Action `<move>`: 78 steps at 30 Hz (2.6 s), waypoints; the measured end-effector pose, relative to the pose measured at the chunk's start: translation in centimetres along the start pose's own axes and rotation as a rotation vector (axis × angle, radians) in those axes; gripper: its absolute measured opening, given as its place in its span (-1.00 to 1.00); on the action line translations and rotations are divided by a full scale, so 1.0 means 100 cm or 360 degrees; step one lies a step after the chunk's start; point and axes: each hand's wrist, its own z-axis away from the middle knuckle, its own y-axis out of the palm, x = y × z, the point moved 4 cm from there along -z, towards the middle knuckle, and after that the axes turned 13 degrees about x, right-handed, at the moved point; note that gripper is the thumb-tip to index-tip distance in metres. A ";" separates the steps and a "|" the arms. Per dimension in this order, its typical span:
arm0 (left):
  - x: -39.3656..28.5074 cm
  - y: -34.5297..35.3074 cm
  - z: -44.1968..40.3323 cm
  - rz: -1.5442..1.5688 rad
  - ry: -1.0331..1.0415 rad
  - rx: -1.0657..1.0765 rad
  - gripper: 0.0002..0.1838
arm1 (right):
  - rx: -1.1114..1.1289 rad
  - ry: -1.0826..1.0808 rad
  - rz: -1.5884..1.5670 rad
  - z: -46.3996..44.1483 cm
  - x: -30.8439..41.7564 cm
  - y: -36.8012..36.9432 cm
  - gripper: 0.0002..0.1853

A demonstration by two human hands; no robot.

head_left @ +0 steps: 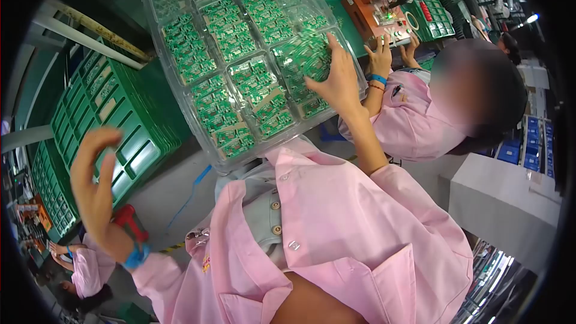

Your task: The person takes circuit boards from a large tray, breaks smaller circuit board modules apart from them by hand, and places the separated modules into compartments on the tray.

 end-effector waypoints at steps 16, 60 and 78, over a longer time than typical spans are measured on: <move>0.030 0.155 -0.112 -0.0376 0.0266 0.0234 -0.72 | 0.0474 0.0143 -0.0658 0.028 0.102 0.042 -0.61; 0.015 0.272 -0.350 -0.0815 0.0821 0.0328 -0.69 | -0.0144 0.0862 -0.3065 0.020 -0.091 0.013 -0.66; 0.018 0.280 -0.344 -0.0768 0.0740 0.0318 -0.67 | -0.0179 0.0632 -0.2773 0.027 -0.096 0.022 -0.62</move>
